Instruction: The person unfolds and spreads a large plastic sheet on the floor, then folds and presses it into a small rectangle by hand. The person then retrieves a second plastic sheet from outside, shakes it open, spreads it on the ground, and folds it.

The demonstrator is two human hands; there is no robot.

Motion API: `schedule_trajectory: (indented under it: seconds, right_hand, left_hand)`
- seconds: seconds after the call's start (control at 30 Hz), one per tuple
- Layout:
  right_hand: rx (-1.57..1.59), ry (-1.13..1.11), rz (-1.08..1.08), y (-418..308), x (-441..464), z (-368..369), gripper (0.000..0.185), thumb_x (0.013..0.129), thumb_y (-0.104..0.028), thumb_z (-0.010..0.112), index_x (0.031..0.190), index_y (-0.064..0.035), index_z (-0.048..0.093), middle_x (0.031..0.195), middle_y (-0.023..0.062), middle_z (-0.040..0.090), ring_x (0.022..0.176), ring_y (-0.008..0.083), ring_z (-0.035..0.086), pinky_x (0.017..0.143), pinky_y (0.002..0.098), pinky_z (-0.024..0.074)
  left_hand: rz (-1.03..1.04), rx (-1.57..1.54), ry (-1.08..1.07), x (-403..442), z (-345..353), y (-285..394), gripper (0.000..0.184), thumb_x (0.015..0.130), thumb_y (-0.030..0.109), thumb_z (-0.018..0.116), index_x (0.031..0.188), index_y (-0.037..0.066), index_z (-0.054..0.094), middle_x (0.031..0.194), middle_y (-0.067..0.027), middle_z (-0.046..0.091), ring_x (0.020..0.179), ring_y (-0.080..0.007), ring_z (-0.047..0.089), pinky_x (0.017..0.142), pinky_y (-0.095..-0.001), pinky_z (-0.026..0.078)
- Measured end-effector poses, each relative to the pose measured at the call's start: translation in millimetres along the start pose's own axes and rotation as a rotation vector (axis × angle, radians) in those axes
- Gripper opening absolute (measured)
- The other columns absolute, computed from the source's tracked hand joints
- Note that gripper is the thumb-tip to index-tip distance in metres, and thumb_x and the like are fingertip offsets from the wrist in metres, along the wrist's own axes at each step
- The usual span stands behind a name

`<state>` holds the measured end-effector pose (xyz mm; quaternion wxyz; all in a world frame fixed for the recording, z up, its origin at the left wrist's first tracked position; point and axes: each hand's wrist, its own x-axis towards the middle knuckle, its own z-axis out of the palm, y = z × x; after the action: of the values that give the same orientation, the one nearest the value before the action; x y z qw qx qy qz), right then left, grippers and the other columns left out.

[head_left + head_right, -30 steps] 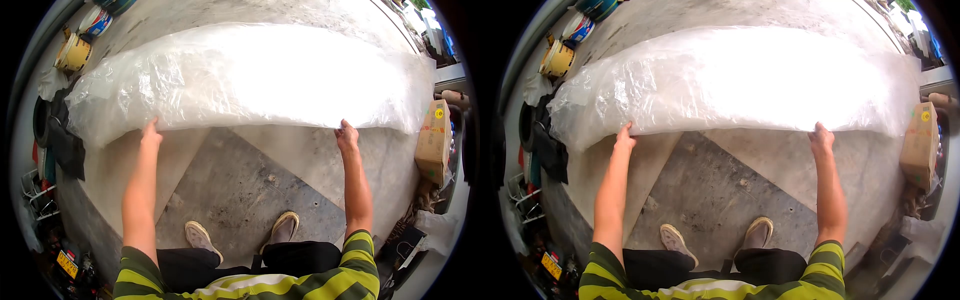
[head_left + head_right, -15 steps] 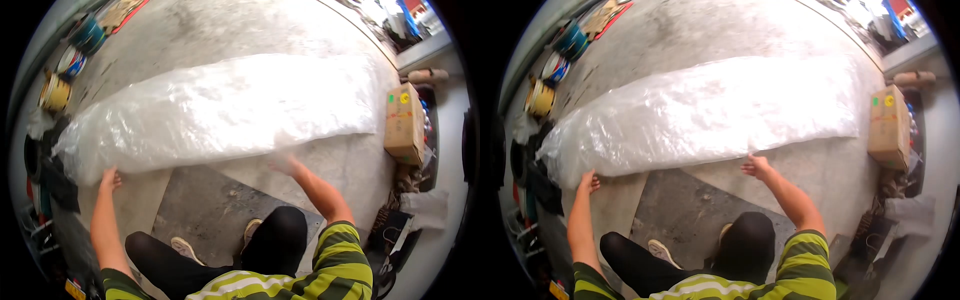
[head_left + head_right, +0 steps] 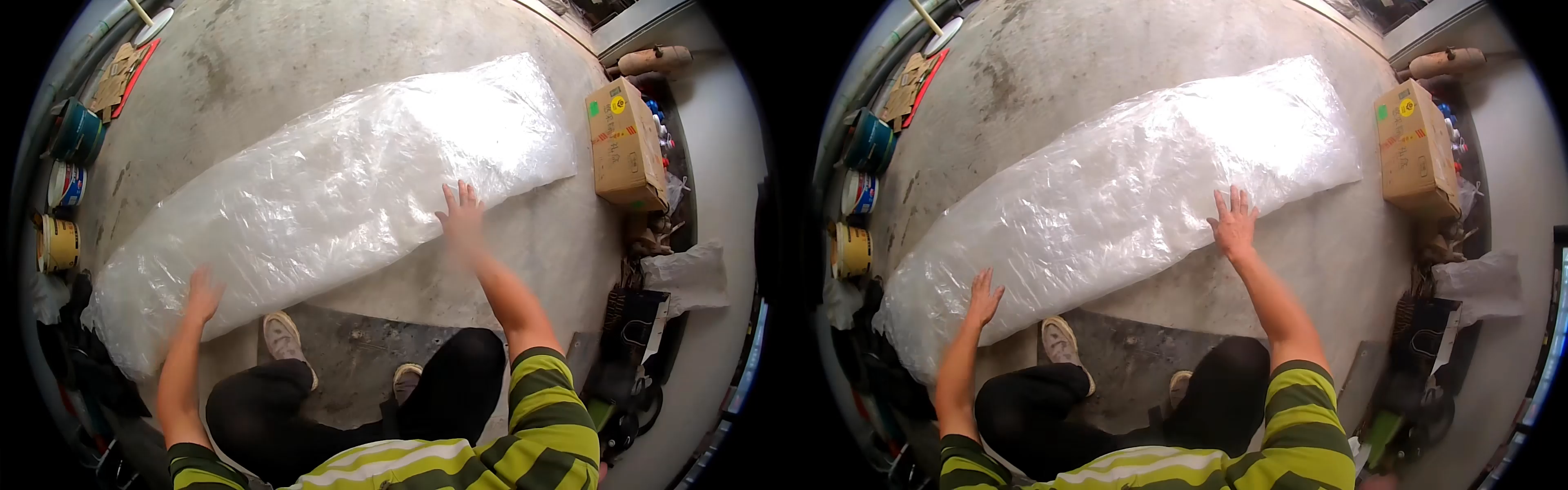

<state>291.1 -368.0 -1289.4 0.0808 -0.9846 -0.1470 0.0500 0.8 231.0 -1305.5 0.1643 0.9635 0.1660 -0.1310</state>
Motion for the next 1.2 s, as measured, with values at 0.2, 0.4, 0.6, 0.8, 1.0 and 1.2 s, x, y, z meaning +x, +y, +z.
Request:
schedule_trajectory:
  seconds: [0.2, 0.4, 0.6, 0.8, 1.0, 1.2]
  right_hand:
    - [0.058, -0.087, 0.235, 40.9, 7.1, 63.9, 0.063, 0.083, -0.031, 0.069, 0.137, -0.0071, 0.046, 0.142, 0.0254, 0.041, 0.130, 0.0422, 0.040, 0.106, 0.0481, 0.0374]
    - [-0.017, -0.365, 0.157, 59.3, -49.3, -18.6, 0.063, 0.077, -0.018, 0.075, 0.133, -0.0027, 0.049, 0.137, 0.0278, 0.045, 0.126, 0.0433, 0.043, 0.106, 0.0457, 0.0382]
    - [-0.091, -0.609, 0.048, -39.0, -7.3, -42.8, 0.078, 0.075, -0.017, 0.077, 0.142, -0.0071, 0.038, 0.147, 0.0244, 0.034, 0.132, 0.0406, 0.038, 0.107, 0.0444, 0.0378]
    - [0.157, -0.549, -0.332, -185.6, 75.5, 48.9, 0.082, 0.074, -0.013, 0.077, 0.144, -0.0123, 0.037, 0.151, 0.0176, 0.030, 0.133, 0.0402, 0.036, 0.107, 0.0439, 0.0388]
    - [0.005, -0.449, -0.317, -254.1, 107.9, 94.3, 0.072, 0.073, -0.019, 0.078, 0.135, -0.0122, 0.043, 0.134, 0.0192, 0.044, 0.116, 0.0423, 0.047, 0.095, 0.0468, 0.0438]
    - [0.028, -0.467, -0.438, -252.7, 120.1, 106.0, 0.061, 0.074, -0.014, 0.077, 0.127, -0.0118, 0.046, 0.123, 0.0175, 0.048, 0.113, 0.0406, 0.050, 0.089, 0.0474, 0.0450]
  left_hand:
    - [-0.199, 0.233, -0.266, 14.3, 55.8, -21.6, 0.076, 0.088, 0.042, 0.060, 0.152, 0.018, 0.026, 0.157, -0.0177, 0.020, 0.142, -0.0418, 0.020, 0.116, -0.0496, 0.020]
    - [-0.067, 0.213, 0.084, 55.0, 31.9, -24.0, 0.060, 0.087, 0.029, 0.064, 0.139, 0.008, 0.044, 0.135, -0.0152, 0.046, 0.124, -0.0357, 0.042, 0.104, -0.0483, 0.033]
    - [-0.099, 0.172, 0.043, 134.7, -24.9, -25.3, 0.073, 0.086, 0.037, 0.064, 0.149, 0.021, 0.032, 0.151, -0.0157, 0.029, 0.140, -0.0379, 0.026, 0.112, -0.0522, 0.025]
    - [-0.113, 0.169, 0.070, 170.3, -7.2, -91.7, 0.073, 0.086, 0.038, 0.065, 0.148, 0.019, 0.033, 0.152, -0.0150, 0.031, 0.139, -0.0358, 0.029, 0.112, -0.0504, 0.028]
    - [-0.103, -0.032, 0.457, 117.6, -28.7, -137.8, 0.064, 0.083, 0.024, 0.069, 0.140, 0.010, 0.044, 0.143, -0.0152, 0.043, 0.132, -0.0331, 0.040, 0.110, -0.0501, 0.030]
    - [-0.825, 0.303, 0.924, -77.6, 3.1, -184.8, 0.059, 0.087, 0.027, 0.063, 0.139, 0.008, 0.041, 0.143, -0.0183, 0.037, 0.133, -0.0388, 0.034, 0.107, -0.0605, 0.023]
